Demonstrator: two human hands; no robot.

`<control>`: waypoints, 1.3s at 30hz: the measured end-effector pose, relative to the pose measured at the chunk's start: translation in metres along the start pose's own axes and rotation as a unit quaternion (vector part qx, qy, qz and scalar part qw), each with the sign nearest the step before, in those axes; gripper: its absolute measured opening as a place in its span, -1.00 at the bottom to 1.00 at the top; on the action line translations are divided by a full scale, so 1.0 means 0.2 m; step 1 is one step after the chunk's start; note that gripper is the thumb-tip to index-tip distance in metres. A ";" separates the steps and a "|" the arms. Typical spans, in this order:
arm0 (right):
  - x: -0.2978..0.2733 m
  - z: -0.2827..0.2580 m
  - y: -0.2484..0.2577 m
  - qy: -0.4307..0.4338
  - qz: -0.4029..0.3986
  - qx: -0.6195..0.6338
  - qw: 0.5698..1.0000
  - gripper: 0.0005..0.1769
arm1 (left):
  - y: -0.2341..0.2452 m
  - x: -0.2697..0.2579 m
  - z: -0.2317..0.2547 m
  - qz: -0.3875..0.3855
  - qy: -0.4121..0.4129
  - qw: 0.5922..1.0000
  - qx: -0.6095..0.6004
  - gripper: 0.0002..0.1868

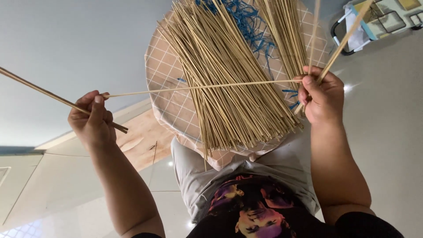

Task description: Gathering thin wooden sticks into small bundles and securing them with blue plastic ties.

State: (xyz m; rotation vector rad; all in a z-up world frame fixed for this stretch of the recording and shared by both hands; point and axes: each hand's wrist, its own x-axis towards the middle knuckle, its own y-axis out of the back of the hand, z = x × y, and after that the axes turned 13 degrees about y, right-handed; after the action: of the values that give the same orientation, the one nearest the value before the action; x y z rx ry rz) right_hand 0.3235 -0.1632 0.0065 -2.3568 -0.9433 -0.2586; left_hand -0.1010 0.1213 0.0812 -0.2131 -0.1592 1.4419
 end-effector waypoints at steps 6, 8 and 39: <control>0.03 0.00 0.01 0.035 0.028 0.035 0.998 -0.76 | 0.07 0.00 -0.09 -0.004 0.029 1.000 -0.012 -0.89; 0.04 0.00 0.02 0.037 0.041 0.032 0.998 -0.72 | 0.08 0.00 -0.11 -0.011 0.029 0.999 -0.012 -0.89; 0.00 0.01 0.18 -0.036 -0.003 -0.061 0.997 -0.80 | 0.08 0.00 -0.18 -0.044 -0.062 0.993 -0.086 -0.83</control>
State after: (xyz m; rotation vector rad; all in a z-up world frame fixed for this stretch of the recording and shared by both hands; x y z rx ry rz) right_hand 0.3472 -0.1827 -0.0120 -2.4896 -0.9957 -0.2406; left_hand -0.1073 0.1211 0.0425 -0.2546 -0.3900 1.3550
